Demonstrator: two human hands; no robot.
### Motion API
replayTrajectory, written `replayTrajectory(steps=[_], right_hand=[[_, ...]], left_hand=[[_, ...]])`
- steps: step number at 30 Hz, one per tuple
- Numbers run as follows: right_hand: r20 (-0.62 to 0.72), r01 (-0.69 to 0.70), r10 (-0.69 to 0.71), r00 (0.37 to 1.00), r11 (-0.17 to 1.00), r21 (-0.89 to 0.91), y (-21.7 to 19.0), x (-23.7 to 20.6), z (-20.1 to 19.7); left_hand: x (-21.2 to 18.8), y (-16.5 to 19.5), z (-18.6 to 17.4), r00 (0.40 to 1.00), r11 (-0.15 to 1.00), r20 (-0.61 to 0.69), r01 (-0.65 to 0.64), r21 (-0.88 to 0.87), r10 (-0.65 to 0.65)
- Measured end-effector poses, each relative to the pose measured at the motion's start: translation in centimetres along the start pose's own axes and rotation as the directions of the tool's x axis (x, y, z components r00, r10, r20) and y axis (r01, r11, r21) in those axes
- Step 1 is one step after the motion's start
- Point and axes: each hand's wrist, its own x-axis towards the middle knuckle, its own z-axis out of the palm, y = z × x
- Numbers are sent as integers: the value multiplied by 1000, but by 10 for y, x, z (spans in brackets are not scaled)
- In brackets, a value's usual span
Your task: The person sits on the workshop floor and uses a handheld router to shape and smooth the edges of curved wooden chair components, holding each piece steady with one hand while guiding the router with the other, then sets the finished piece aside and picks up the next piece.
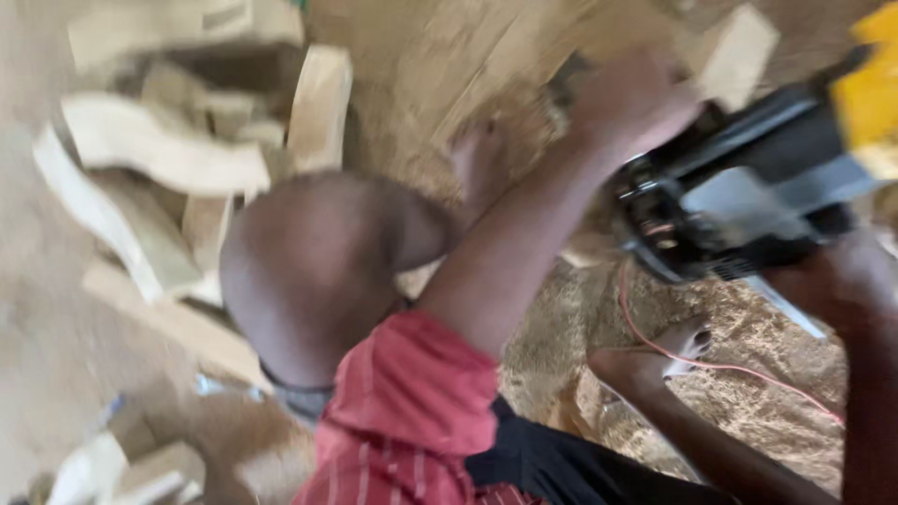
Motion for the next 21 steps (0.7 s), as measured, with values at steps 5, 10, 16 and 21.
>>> replayTrajectory(steps=[5, 10, 16, 21], right_hand=[[53, 57, -73, 996, 966, 253, 73, 11, 45], [64, 116, -142, 988, 945, 305, 91, 18, 52], [-103, 252, -248, 963, 967, 30, 13, 14, 13], [-221, 285, -288, 932, 957, -48, -53, -15, -4]], left_hand=[[-9, 7, 0, 988, 982, -97, -130, -138, 117], [-26, 9, -18, 996, 956, -85, -63, -286, 40], [-23, -5, -11, 999, 964, -37, -43, -264, 34], [-22, -27, 8, 995, 972, -70, -82, -221, 68]])
